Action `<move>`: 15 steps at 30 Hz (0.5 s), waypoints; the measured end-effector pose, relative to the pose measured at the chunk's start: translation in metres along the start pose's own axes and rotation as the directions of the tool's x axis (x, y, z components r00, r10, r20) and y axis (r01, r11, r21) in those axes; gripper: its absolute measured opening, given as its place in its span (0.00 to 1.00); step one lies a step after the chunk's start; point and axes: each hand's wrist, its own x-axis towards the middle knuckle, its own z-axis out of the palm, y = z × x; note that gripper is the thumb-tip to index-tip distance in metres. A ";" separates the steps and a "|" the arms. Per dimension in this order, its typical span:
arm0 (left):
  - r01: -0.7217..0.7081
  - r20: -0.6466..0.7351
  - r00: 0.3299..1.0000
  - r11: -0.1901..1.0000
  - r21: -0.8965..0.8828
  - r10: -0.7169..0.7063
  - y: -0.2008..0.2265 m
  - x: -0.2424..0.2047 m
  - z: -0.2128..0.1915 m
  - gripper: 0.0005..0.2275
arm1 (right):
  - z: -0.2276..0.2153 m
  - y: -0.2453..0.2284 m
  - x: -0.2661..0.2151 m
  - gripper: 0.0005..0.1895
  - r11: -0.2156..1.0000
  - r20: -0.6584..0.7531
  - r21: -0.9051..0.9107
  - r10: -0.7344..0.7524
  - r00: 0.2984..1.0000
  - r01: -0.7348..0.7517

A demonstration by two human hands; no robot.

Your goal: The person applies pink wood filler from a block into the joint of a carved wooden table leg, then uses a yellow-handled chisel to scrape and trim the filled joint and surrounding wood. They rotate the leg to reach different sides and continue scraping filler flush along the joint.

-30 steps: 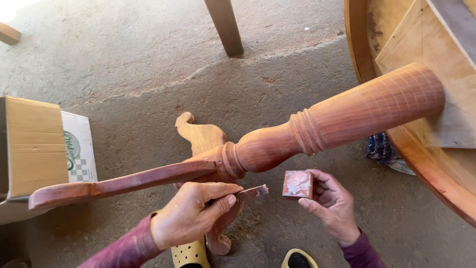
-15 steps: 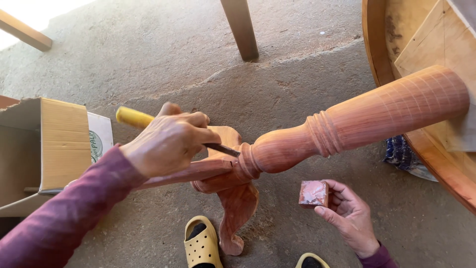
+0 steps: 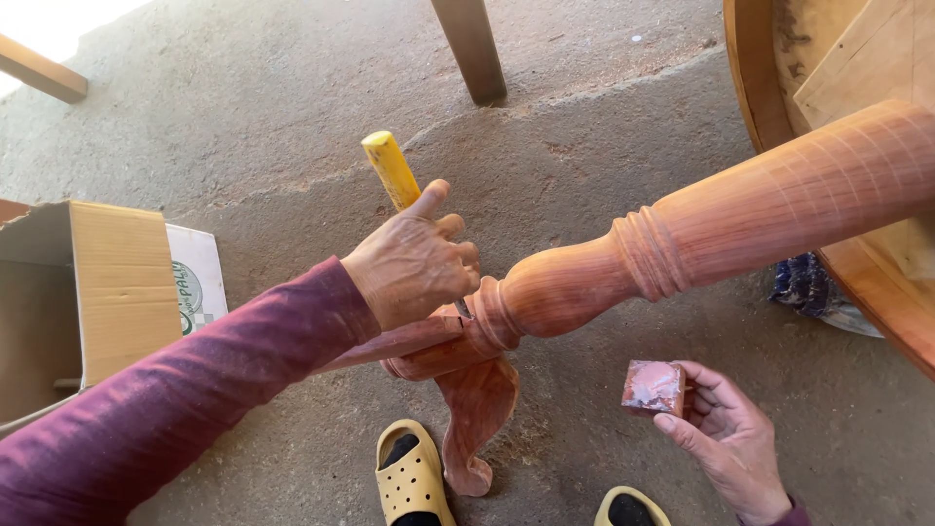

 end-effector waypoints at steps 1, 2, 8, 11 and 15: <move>-0.005 0.000 1.000 1.000 -0.002 0.005 0.002 0.001 -0.005 0.04 | 0.000 0.001 -0.001 0.33 1.000 -0.004 0.001 0.003 1.000 -0.003; -0.020 0.034 0.999 1.000 0.005 0.019 0.004 0.003 -0.010 0.03 | 0.000 0.001 -0.001 0.33 1.000 -0.009 0.001 0.007 1.000 -0.007; -0.149 0.276 0.953 0.986 0.075 0.123 0.022 0.007 -0.036 0.02 | 0.002 0.001 0.000 0.34 1.000 -0.022 -0.016 0.006 1.000 -0.007; -0.236 0.246 0.949 0.962 0.138 0.198 0.031 0.008 -0.029 0.05 | 0.005 0.000 0.000 0.34 1.000 -0.024 -0.030 0.006 1.000 -0.007; -0.280 0.109 0.960 0.920 0.273 0.259 0.040 0.010 -0.020 0.06 | 0.009 -0.006 0.000 0.34 0.999 -0.021 -0.047 0.010 1.000 -0.011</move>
